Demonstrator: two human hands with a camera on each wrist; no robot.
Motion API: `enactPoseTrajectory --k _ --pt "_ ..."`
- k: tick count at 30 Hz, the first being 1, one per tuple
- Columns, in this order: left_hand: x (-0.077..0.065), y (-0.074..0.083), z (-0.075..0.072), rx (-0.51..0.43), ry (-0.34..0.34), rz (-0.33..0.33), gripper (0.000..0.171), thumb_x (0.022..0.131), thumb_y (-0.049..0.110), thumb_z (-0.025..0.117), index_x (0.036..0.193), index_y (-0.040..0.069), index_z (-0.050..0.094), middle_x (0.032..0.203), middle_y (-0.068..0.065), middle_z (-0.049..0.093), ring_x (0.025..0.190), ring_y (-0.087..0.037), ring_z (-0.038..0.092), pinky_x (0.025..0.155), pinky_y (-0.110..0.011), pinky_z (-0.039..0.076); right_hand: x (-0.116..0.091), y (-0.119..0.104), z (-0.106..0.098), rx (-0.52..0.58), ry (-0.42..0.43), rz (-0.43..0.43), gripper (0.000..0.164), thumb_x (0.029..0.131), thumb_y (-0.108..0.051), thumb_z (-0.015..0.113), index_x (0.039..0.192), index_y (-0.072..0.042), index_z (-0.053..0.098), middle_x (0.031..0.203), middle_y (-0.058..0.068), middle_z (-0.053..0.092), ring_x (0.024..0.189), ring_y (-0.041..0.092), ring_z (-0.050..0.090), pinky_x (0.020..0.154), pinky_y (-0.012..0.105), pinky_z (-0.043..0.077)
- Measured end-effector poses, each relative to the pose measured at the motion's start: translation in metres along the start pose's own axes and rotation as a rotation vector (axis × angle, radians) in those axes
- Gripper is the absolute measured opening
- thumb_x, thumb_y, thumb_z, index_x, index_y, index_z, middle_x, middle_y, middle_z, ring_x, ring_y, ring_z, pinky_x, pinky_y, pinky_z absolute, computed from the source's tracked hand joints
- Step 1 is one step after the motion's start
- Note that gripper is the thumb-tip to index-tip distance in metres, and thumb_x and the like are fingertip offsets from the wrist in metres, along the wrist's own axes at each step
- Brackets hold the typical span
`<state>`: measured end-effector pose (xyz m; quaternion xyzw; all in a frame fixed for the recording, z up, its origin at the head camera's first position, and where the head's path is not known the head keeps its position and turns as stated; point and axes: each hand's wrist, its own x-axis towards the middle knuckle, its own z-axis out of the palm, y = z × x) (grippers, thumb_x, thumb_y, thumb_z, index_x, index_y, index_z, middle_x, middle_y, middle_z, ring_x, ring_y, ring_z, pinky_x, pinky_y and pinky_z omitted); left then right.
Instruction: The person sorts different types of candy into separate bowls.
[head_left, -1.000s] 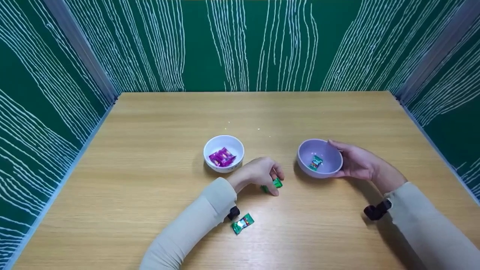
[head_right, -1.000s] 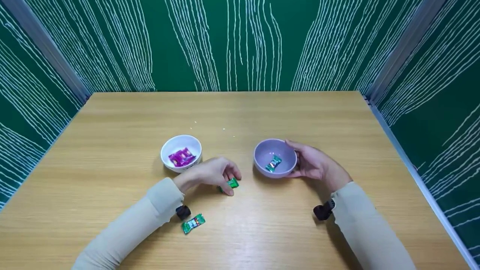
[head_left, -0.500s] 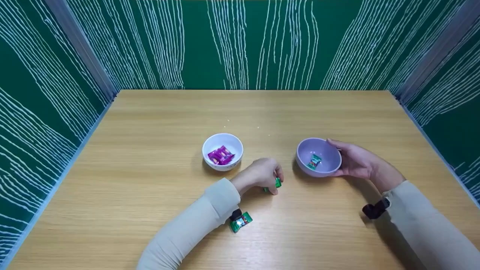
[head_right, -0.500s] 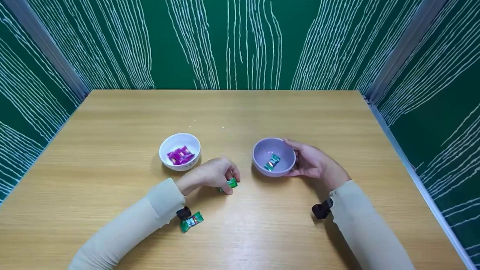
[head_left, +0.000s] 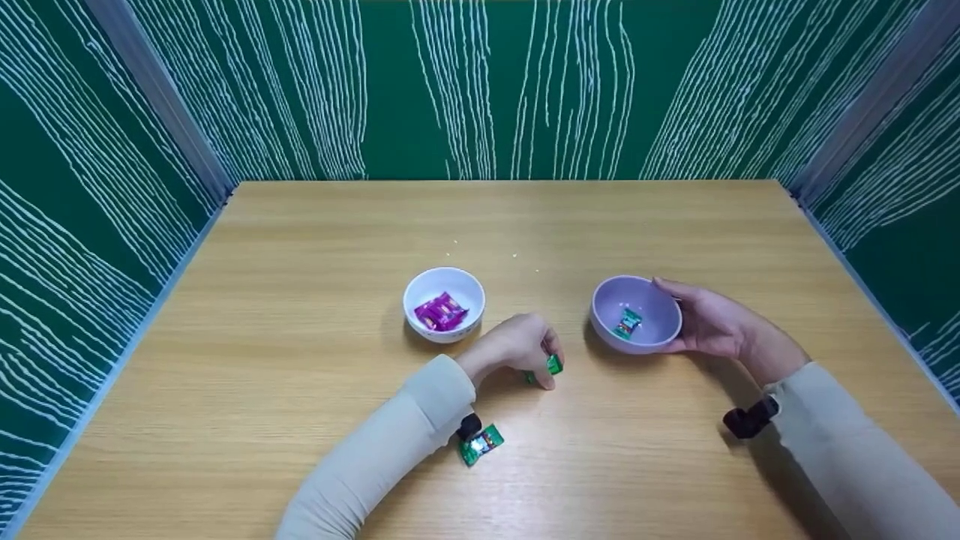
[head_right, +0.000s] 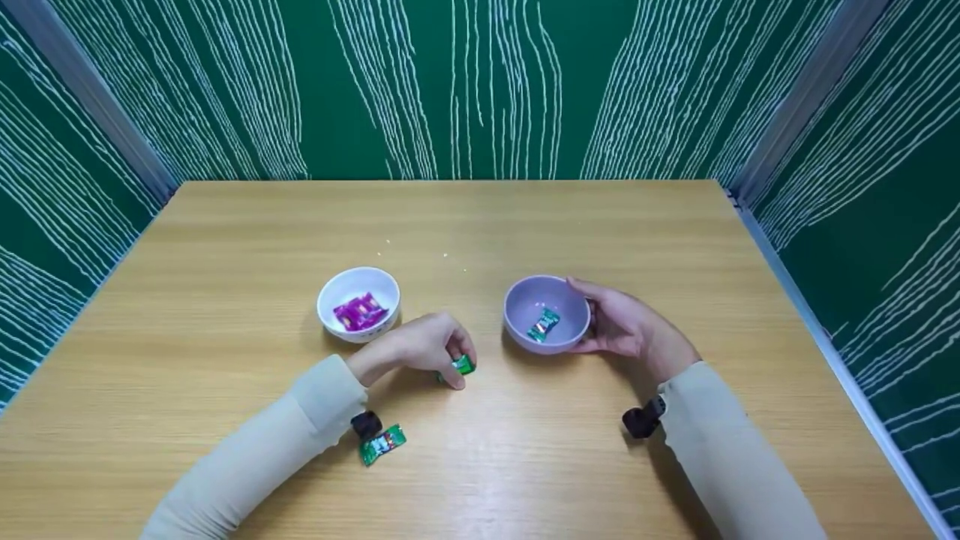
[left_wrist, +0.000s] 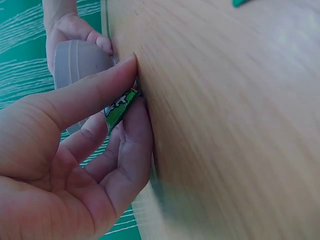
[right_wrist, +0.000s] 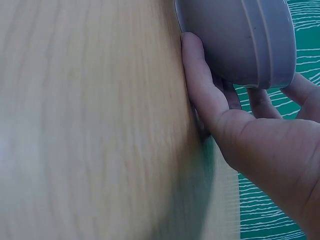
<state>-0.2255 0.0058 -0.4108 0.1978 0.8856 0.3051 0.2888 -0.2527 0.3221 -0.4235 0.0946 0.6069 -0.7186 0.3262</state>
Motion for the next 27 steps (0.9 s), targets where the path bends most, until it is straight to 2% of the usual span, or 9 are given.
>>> enactPoseTrajectory --k 4,10,13,17,21,24,27 --pt "0.001 -0.002 -0.003 -0.061 -0.019 0.011 0.020 0.075 0.007 0.091 0.089 0.013 0.079 0.084 0.005 0.070 0.079 -0.011 0.058 0.070 -0.022 0.051 -0.001 0.001 -0.001 0.004 0.001 0.004 0.050 0.105 -0.049 0.049 0.144 -0.020 0.036 0.148 0.013 0.028 0.123 0.028 0.049 0.101 0.053 0.051" --pt "0.002 -0.006 -0.009 -0.269 -0.080 -0.016 0.017 0.076 0.005 0.089 0.089 0.012 0.079 0.082 -0.001 0.076 0.070 -0.011 0.067 0.066 -0.027 0.060 -0.002 0.001 -0.002 0.021 0.013 0.013 0.052 0.104 -0.050 0.051 0.144 -0.021 0.036 0.150 0.013 0.026 0.127 0.029 0.045 0.104 0.054 0.048" --pt "0.001 -0.005 -0.008 -0.340 -0.128 0.002 0.017 0.077 0.005 0.089 0.090 0.010 0.079 0.083 -0.006 0.076 0.067 -0.015 0.071 0.067 -0.032 0.062 -0.002 0.001 -0.002 0.015 0.012 0.003 0.051 0.105 -0.049 0.050 0.144 -0.020 0.035 0.150 0.012 0.025 0.128 0.028 0.043 0.104 0.055 0.048" --pt "-0.003 0.003 -0.004 -0.360 -0.164 0.048 0.018 0.079 0.007 0.088 0.092 0.008 0.076 0.084 -0.007 0.076 0.063 -0.015 0.069 0.071 -0.039 0.063 -0.002 0.001 -0.001 0.015 0.005 -0.010 0.051 0.105 -0.048 0.049 0.144 -0.018 0.034 0.150 0.011 0.025 0.128 0.028 0.043 0.103 0.056 0.049" --pt "-0.007 0.013 -0.003 -0.399 -0.184 0.104 0.017 0.082 0.009 0.086 0.096 0.011 0.077 0.087 -0.007 0.075 0.063 -0.017 0.068 0.081 -0.049 0.060 -0.001 0.000 0.000 0.028 -0.003 -0.005 0.053 0.105 -0.048 0.050 0.146 -0.019 0.033 0.151 0.012 0.025 0.128 0.029 0.044 0.103 0.057 0.049" --pt "-0.008 0.018 -0.003 -0.458 -0.184 0.145 0.020 0.083 0.010 0.085 0.101 0.012 0.078 0.091 -0.007 0.075 0.066 -0.019 0.069 0.087 -0.055 0.057 0.000 0.001 0.001 0.019 -0.005 -0.005 0.056 0.105 -0.049 0.049 0.148 -0.018 0.031 0.153 0.013 0.023 0.129 0.030 0.043 0.103 0.057 0.049" --pt "-0.008 0.021 -0.002 -0.490 -0.168 0.168 0.024 0.084 0.012 0.085 0.107 0.012 0.077 0.093 -0.007 0.075 0.070 -0.021 0.070 0.088 -0.055 0.057 0.001 0.002 0.001 0.011 -0.002 -0.003 0.058 0.105 -0.049 0.049 0.150 -0.018 0.029 0.155 0.014 0.021 0.129 0.030 0.043 0.103 0.057 0.049"
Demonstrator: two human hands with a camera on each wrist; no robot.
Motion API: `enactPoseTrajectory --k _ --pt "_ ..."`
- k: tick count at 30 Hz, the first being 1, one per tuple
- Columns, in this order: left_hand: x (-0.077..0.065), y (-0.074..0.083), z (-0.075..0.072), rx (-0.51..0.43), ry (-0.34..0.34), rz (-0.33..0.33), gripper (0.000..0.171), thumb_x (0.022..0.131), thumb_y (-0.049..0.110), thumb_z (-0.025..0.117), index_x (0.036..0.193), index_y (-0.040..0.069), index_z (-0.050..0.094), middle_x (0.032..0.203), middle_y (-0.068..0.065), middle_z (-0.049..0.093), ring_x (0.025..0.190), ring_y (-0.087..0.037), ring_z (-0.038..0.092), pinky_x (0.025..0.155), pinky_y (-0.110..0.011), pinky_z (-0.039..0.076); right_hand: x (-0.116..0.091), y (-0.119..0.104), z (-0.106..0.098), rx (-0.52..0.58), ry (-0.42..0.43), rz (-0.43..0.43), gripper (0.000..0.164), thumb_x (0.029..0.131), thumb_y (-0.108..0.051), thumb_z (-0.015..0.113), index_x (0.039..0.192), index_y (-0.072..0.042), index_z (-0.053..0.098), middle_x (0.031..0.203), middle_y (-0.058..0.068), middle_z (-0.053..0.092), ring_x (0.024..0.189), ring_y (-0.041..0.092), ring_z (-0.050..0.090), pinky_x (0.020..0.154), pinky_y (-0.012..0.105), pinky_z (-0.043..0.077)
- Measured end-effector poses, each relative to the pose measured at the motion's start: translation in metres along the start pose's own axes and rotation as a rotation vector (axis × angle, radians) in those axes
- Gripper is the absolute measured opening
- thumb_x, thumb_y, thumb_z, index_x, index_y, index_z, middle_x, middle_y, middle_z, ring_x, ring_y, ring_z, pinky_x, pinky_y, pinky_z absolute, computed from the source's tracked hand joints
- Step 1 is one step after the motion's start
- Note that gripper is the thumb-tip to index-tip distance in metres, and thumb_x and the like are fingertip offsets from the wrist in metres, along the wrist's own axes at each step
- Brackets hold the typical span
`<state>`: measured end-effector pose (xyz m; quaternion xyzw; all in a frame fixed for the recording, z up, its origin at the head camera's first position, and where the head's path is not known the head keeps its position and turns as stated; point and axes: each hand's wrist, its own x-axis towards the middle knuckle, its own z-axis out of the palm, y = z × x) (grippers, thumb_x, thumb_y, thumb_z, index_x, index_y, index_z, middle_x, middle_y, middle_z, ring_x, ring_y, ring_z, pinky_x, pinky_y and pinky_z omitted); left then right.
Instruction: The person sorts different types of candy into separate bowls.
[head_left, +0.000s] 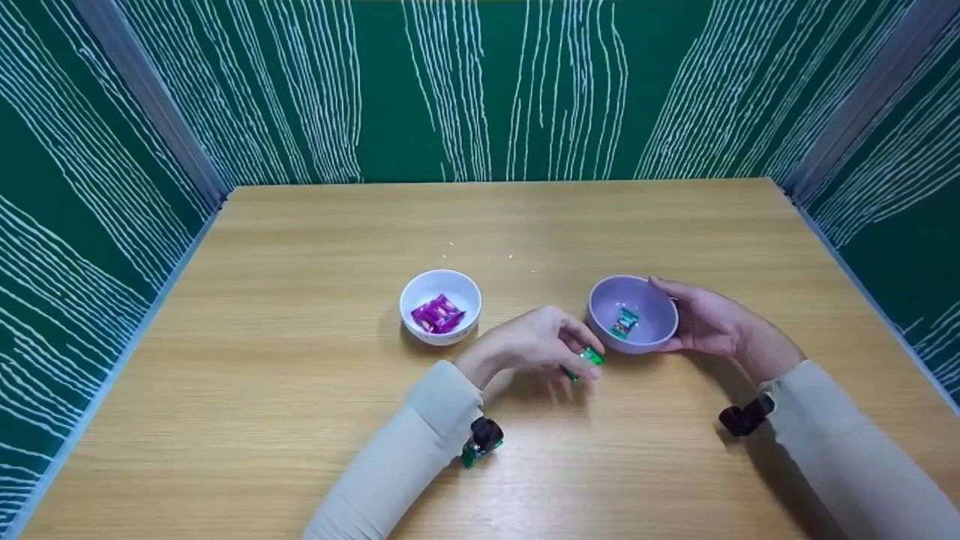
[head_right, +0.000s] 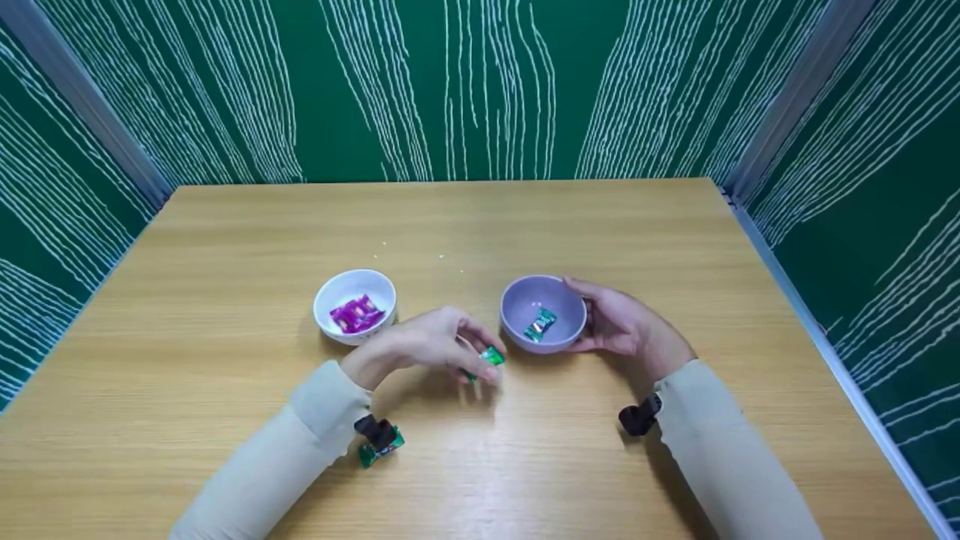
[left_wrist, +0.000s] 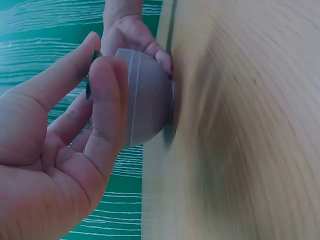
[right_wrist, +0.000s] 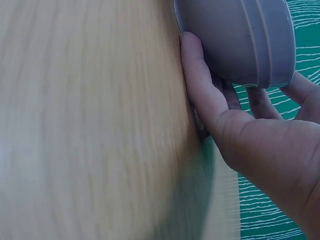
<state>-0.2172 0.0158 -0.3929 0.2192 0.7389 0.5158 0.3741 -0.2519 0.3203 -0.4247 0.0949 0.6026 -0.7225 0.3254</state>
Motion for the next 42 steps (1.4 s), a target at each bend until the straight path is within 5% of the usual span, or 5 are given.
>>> enactPoseTrajectory --k 16,25,34,42 --pt "0.020 0.012 0.007 -0.276 0.182 0.000 0.029 0.091 0.005 0.076 0.119 0.010 0.075 0.101 -0.007 0.070 0.071 -0.020 0.064 0.097 -0.055 0.054 0.002 0.004 0.000 -0.010 -0.014 0.025 0.059 0.106 -0.050 0.047 0.150 -0.017 0.026 0.155 0.016 0.022 0.122 0.028 0.054 0.103 0.056 0.049" --pt "0.041 0.020 0.024 -0.493 0.283 0.059 0.040 0.090 -0.013 0.067 0.128 -0.001 0.067 0.102 -0.010 0.067 0.090 -0.020 0.065 0.080 -0.039 0.062 0.002 0.002 -0.002 -0.022 -0.025 0.029 0.060 0.106 -0.051 0.046 0.150 -0.017 0.024 0.148 0.014 0.030 0.120 0.028 0.056 0.103 0.055 0.049" --pt "0.057 0.028 0.041 -0.663 0.398 0.079 0.031 0.087 -0.014 0.071 0.113 0.002 0.075 0.096 -0.011 0.070 0.085 -0.024 0.070 0.073 -0.033 0.063 0.002 -0.001 -0.001 -0.026 -0.050 0.024 0.065 0.106 -0.051 0.044 0.152 -0.014 0.016 0.149 0.013 0.029 0.120 0.027 0.057 0.104 0.053 0.049" --pt "0.064 0.031 0.042 -0.698 0.459 0.014 0.028 0.087 -0.013 0.071 0.110 0.003 0.075 0.094 -0.011 0.069 0.085 -0.026 0.073 0.071 -0.031 0.063 0.002 -0.001 -0.001 -0.011 -0.049 0.017 0.066 0.106 -0.051 0.046 0.152 -0.015 0.018 0.150 0.013 0.028 0.120 0.026 0.058 0.105 0.053 0.047"
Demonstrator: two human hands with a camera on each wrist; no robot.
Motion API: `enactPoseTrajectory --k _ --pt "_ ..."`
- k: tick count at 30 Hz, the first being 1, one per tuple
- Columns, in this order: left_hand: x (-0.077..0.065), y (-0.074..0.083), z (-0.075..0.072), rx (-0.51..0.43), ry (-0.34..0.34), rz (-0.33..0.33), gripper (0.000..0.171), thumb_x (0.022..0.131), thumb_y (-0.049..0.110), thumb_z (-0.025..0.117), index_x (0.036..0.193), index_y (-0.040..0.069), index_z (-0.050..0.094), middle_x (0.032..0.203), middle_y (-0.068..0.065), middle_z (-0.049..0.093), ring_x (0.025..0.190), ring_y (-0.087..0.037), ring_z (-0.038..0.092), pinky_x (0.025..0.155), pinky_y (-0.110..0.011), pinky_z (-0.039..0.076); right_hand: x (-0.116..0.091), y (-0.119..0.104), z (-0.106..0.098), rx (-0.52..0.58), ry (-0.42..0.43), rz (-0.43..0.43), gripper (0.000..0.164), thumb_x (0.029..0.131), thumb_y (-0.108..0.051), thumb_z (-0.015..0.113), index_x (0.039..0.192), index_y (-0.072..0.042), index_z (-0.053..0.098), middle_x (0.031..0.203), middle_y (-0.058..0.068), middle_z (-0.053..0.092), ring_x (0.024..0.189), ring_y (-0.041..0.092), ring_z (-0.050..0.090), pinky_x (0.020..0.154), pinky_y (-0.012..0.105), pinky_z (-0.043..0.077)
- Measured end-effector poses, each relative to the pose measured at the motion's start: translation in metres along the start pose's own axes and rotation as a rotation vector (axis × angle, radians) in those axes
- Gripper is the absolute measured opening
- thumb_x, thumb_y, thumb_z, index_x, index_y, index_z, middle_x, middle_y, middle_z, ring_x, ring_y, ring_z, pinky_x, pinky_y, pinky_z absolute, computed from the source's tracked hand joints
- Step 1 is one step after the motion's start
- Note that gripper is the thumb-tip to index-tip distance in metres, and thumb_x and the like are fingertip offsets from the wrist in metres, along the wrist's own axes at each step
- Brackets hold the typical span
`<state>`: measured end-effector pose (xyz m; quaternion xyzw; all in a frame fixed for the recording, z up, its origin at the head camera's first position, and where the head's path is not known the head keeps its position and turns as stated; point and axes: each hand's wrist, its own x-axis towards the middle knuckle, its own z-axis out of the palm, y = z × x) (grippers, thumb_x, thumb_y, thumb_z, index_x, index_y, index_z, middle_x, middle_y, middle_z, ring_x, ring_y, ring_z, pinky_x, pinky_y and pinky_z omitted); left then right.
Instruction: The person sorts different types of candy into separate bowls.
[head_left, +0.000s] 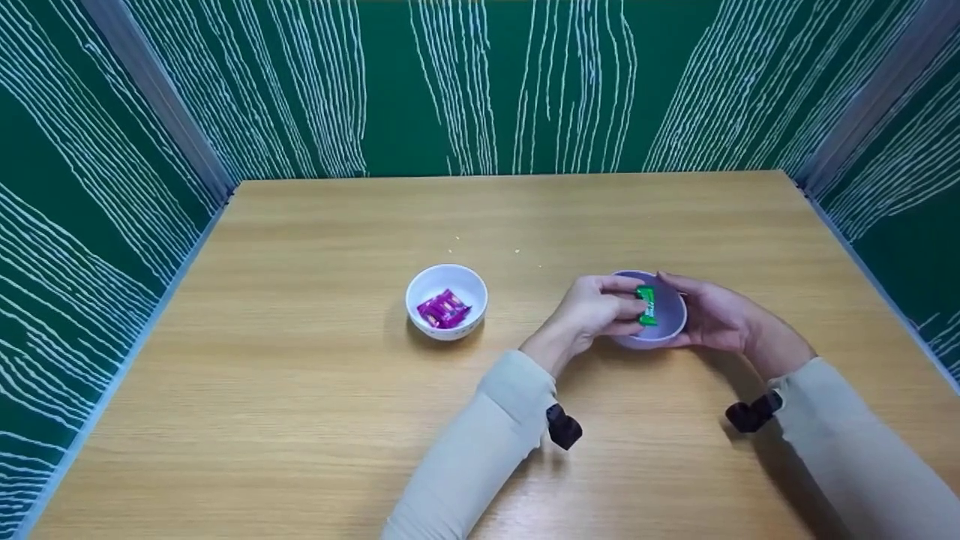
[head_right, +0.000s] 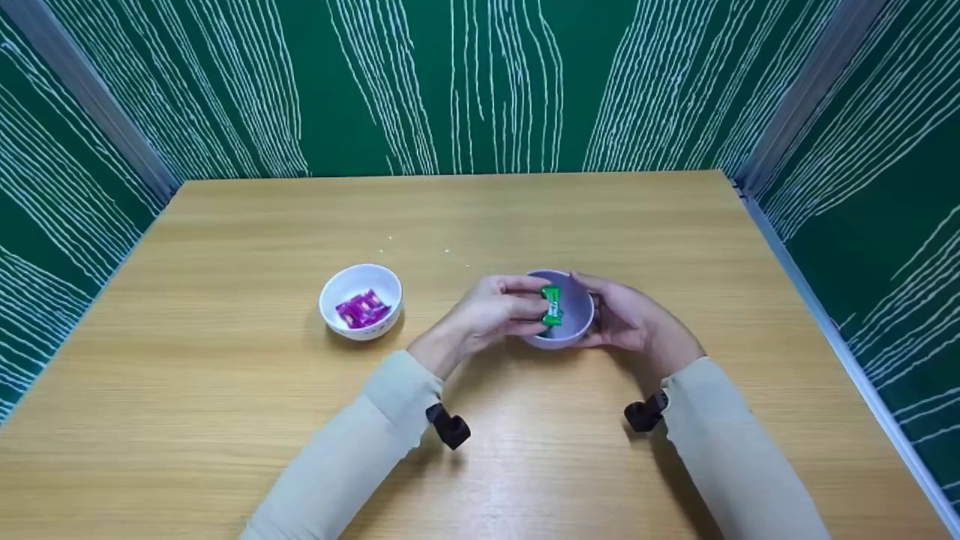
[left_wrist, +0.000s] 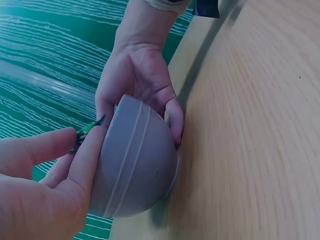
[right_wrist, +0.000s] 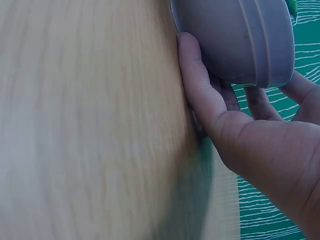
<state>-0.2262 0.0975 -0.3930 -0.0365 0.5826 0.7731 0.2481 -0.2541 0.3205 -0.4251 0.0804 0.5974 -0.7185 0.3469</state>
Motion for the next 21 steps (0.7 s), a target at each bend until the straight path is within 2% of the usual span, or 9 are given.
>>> enactPoseTrajectory --k 5,8,13,17,21 --pt "0.001 0.000 -0.004 -0.025 -0.045 0.010 0.028 0.090 -0.012 0.068 0.115 -0.001 0.073 0.094 -0.013 0.072 0.094 -0.030 0.073 0.075 -0.035 0.063 0.001 0.001 -0.001 -0.001 -0.010 -0.015 0.053 0.107 -0.048 0.044 0.145 -0.014 0.027 0.141 0.012 0.039 0.116 0.025 0.060 0.100 0.051 0.052" --pt "0.001 0.000 -0.006 -0.046 -0.071 0.005 0.028 0.092 -0.010 0.067 0.119 -0.004 0.070 0.102 -0.020 0.072 0.102 -0.037 0.071 0.076 -0.036 0.063 0.002 0.002 -0.001 -0.007 -0.016 -0.020 0.050 0.108 -0.047 0.042 0.142 -0.012 0.029 0.136 0.012 0.046 0.115 0.026 0.061 0.098 0.050 0.054" --pt "0.001 0.001 -0.010 -0.061 -0.125 -0.033 0.029 0.094 -0.006 0.066 0.122 -0.005 0.068 0.115 -0.025 0.069 0.112 -0.043 0.066 0.076 -0.039 0.063 0.003 0.002 -0.001 -0.009 -0.010 -0.018 0.051 0.108 -0.047 0.043 0.143 -0.014 0.029 0.137 0.010 0.046 0.115 0.025 0.062 0.099 0.050 0.053" --pt "-0.002 0.005 -0.015 -0.040 -0.226 -0.079 0.028 0.096 -0.002 0.066 0.124 -0.005 0.067 0.118 -0.026 0.068 0.099 -0.037 0.071 0.076 -0.042 0.063 0.003 0.002 -0.001 -0.010 -0.018 -0.016 0.049 0.108 -0.047 0.043 0.141 -0.013 0.033 0.135 0.011 0.048 0.114 0.025 0.062 0.099 0.049 0.053" --pt "-0.013 0.010 -0.023 0.054 -0.342 -0.132 0.027 0.098 0.003 0.066 0.124 -0.003 0.068 0.122 -0.026 0.066 0.084 -0.027 0.071 0.076 -0.042 0.063 0.003 0.001 0.000 -0.008 -0.013 -0.014 0.047 0.108 -0.046 0.044 0.140 -0.013 0.034 0.135 0.011 0.047 0.114 0.026 0.062 0.099 0.049 0.053"
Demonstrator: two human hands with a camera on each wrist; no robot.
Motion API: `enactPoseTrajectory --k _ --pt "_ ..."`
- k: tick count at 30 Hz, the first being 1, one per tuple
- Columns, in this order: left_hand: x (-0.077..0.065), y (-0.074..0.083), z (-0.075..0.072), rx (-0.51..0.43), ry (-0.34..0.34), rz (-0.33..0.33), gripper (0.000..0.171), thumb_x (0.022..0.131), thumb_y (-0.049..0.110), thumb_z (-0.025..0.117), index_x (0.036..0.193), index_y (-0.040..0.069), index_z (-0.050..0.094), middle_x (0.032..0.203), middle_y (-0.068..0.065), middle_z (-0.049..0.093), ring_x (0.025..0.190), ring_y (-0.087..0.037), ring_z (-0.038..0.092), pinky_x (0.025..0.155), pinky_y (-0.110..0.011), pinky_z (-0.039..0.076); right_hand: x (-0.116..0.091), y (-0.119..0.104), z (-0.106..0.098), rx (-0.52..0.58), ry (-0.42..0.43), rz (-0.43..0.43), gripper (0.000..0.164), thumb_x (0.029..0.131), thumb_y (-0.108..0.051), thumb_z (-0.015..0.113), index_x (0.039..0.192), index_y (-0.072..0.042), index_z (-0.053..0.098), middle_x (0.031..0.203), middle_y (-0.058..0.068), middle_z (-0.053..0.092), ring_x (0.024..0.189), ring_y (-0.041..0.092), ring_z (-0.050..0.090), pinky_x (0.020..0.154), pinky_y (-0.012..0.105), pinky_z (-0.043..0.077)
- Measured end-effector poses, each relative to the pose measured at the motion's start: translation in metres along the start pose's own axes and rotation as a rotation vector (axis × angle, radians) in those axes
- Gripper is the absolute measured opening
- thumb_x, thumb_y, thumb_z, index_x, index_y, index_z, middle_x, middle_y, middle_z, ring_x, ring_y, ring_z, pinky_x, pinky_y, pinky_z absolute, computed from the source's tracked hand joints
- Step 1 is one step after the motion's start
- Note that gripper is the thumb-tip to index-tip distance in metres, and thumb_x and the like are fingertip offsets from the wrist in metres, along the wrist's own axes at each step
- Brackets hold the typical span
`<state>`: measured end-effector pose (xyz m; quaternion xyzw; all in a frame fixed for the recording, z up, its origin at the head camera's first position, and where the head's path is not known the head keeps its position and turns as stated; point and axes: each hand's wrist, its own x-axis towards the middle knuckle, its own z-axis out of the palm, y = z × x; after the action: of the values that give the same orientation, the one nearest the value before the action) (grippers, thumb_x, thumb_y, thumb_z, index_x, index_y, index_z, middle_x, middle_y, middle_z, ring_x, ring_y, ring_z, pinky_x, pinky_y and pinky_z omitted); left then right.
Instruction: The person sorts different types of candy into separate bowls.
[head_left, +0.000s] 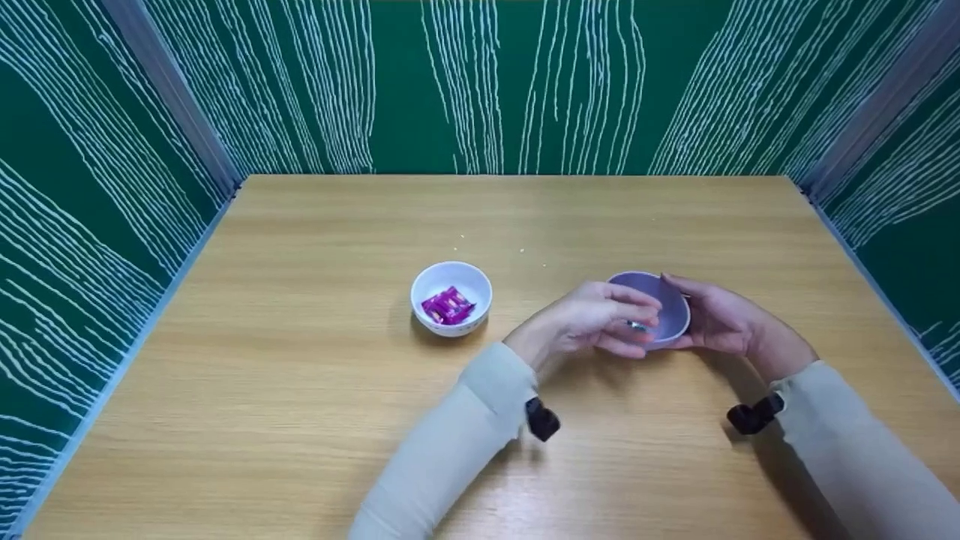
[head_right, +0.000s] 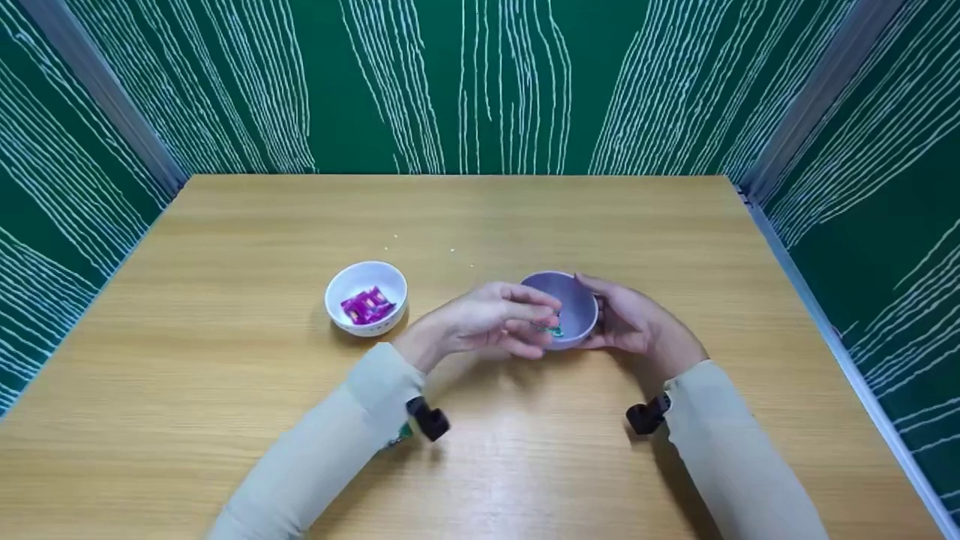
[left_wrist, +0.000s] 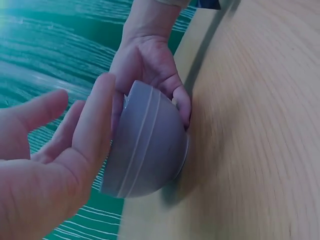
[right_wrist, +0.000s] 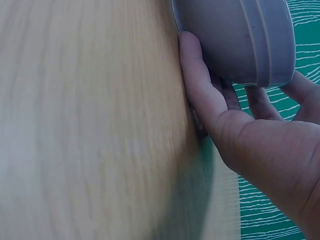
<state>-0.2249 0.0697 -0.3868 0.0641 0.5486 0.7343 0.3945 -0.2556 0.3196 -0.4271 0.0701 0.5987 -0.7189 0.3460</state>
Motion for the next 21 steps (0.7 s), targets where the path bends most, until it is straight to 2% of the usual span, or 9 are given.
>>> enactPoseTrajectory --k 3,6,10,13,17,21 --pt "-0.016 0.002 -0.005 0.141 -0.067 -0.049 0.028 0.098 0.008 0.067 0.125 0.000 0.068 0.122 -0.024 0.068 0.087 -0.027 0.072 0.078 -0.041 0.063 -0.001 0.001 0.000 0.008 0.008 -0.003 0.048 0.107 -0.046 0.045 0.141 -0.014 0.034 0.139 0.013 0.041 0.116 0.027 0.061 0.102 0.051 0.051" --pt "-0.038 0.003 -0.015 0.339 -0.125 -0.093 0.029 0.099 0.016 0.069 0.126 0.006 0.068 0.120 -0.019 0.070 0.097 -0.030 0.072 0.080 -0.041 0.062 -0.003 0.001 0.000 0.016 0.035 0.000 0.049 0.106 -0.048 0.048 0.143 -0.018 0.034 0.146 0.014 0.033 0.119 0.027 0.058 0.104 0.054 0.048" --pt "-0.073 0.002 -0.038 0.563 -0.175 -0.117 0.034 0.100 0.023 0.068 0.130 0.007 0.066 0.123 -0.016 0.069 0.106 -0.032 0.070 0.081 -0.040 0.062 -0.003 0.002 0.001 0.017 0.059 0.010 0.052 0.105 -0.049 0.050 0.145 -0.021 0.033 0.151 0.013 0.025 0.124 0.027 0.050 0.105 0.055 0.047" --pt "-0.096 -0.001 -0.059 0.622 -0.183 -0.113 0.039 0.100 0.021 0.068 0.133 0.003 0.062 0.123 -0.018 0.068 0.107 -0.036 0.069 0.083 -0.043 0.061 -0.002 0.002 0.001 0.007 0.045 0.003 0.055 0.105 -0.049 0.049 0.147 -0.019 0.030 0.150 0.013 0.024 0.126 0.028 0.046 0.106 0.055 0.047" --pt "-0.118 -0.008 -0.084 0.641 -0.156 -0.122 0.042 0.097 0.020 0.071 0.133 0.001 0.061 0.115 -0.018 0.069 0.102 -0.040 0.069 0.084 -0.047 0.060 -0.001 0.001 0.002 -0.006 0.048 -0.009 0.060 0.105 -0.049 0.049 0.150 -0.016 0.024 0.148 0.013 0.026 0.126 0.027 0.045 0.105 0.055 0.047" --pt "-0.131 -0.023 -0.097 0.670 -0.089 -0.156 0.032 0.092 0.015 0.077 0.121 0.004 0.068 0.102 -0.010 0.071 0.085 -0.029 0.071 0.076 -0.041 0.063 -0.001 0.000 0.002 -0.016 0.064 -0.006 0.066 0.105 -0.050 0.049 0.152 -0.014 0.020 0.149 0.014 0.023 0.126 0.028 0.045 0.105 0.054 0.047"
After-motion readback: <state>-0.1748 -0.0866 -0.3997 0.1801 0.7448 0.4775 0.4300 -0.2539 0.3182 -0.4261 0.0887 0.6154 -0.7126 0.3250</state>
